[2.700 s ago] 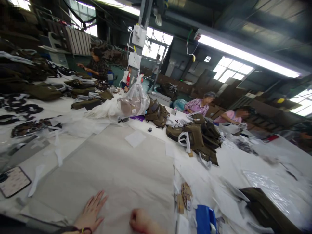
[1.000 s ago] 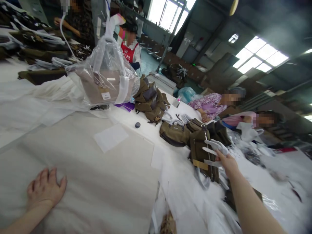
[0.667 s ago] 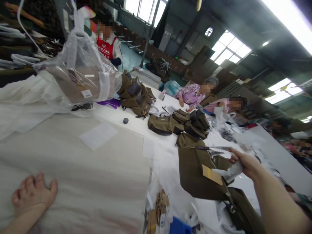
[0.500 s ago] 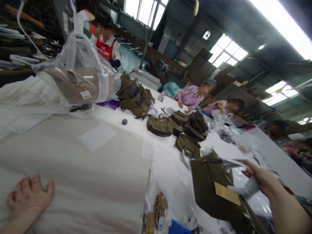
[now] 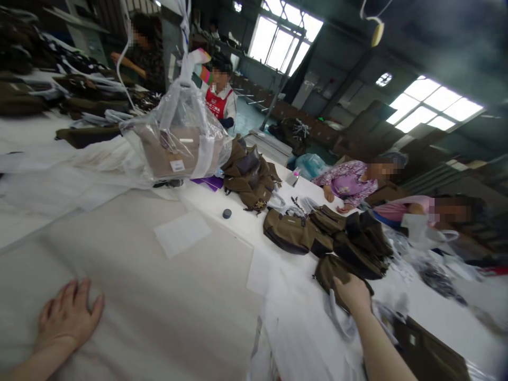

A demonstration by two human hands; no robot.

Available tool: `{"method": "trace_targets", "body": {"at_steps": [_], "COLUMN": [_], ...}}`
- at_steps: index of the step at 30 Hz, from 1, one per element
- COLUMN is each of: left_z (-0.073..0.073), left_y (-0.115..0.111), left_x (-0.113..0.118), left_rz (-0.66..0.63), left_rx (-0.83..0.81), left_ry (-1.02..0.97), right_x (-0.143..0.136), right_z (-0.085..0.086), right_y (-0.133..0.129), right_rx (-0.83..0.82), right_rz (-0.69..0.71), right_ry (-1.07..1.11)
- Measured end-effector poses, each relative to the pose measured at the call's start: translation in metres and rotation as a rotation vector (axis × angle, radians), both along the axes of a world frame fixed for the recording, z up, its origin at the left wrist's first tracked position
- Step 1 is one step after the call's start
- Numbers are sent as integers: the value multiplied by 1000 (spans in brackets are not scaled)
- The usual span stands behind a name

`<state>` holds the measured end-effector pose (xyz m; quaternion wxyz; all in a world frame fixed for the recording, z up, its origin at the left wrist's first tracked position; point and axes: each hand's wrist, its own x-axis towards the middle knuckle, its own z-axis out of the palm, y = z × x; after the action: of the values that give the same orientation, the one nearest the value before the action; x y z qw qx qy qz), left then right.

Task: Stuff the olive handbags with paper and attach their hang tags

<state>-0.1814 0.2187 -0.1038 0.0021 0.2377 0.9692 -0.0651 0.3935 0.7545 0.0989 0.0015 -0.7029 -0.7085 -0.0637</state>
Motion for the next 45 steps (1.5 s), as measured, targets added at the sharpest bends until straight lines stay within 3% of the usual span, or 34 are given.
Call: {"method": "trace_targets", "body": {"at_steps": [3,6,10,15,18,20,24,27,29,32,33,35,36,37,39,41,44,45], "left_z": [-2,-8,-13,-15,-16,-16,-10,-3,-1,0,-1,-3,-5,-6,-9,-12,-15,-16], "left_y": [1,-1,-3,-5,-6,-6,-3,-1,0,-2,-2,-3,-3,-3,-3,-3,-4,-5], "left_x": [-1,-3,-4,-7,-8,-8,-5,-3,-2,-2,-2,-3,-3,-4,-4,-5,-7,-7], "left_rz": [16,18,1,38,24,13,21,11,3,-12,-18,-19,-18,-15,-9,-6,-17,-21], "left_rx": [-80,-37,85,146,159,163,173,170,164,176,186,209,219,228,242,248,248,249], "left_ry": [65,56,51,-31,-19,-16,-60,-66,-55,-57,-60,-59,-55,-48,-33,-31,-37,-30], "right_x": [-89,-162,-221,-235,-225,-215,-189,-177,-180,-201,-211,-232,-242,-252,-270,-287,-314,-323], "right_z": [-67,-110,-143,-160,-150,-131,-69,-15,19,66,80,106,116,123,124,106,49,25], "right_y": [11,24,42,51,52,51,42,20,-12,-86,-115,-166,-185,-196,-193,-159,-81,-55], "right_rx": [-129,-159,-120,-65,-58,-24,125,236,306,324,256,-33,-253,-372,-435,-363,-424,-427], "right_rz": [267,417,415,379,396,404,419,443,535,815,907,1086,1187,1245,1235,1063,575,482], "right_ry": [-8,-31,-79,-138,-159,-161,-139,-110,-42,202,295,460,495,554,626,699,875,907]}}
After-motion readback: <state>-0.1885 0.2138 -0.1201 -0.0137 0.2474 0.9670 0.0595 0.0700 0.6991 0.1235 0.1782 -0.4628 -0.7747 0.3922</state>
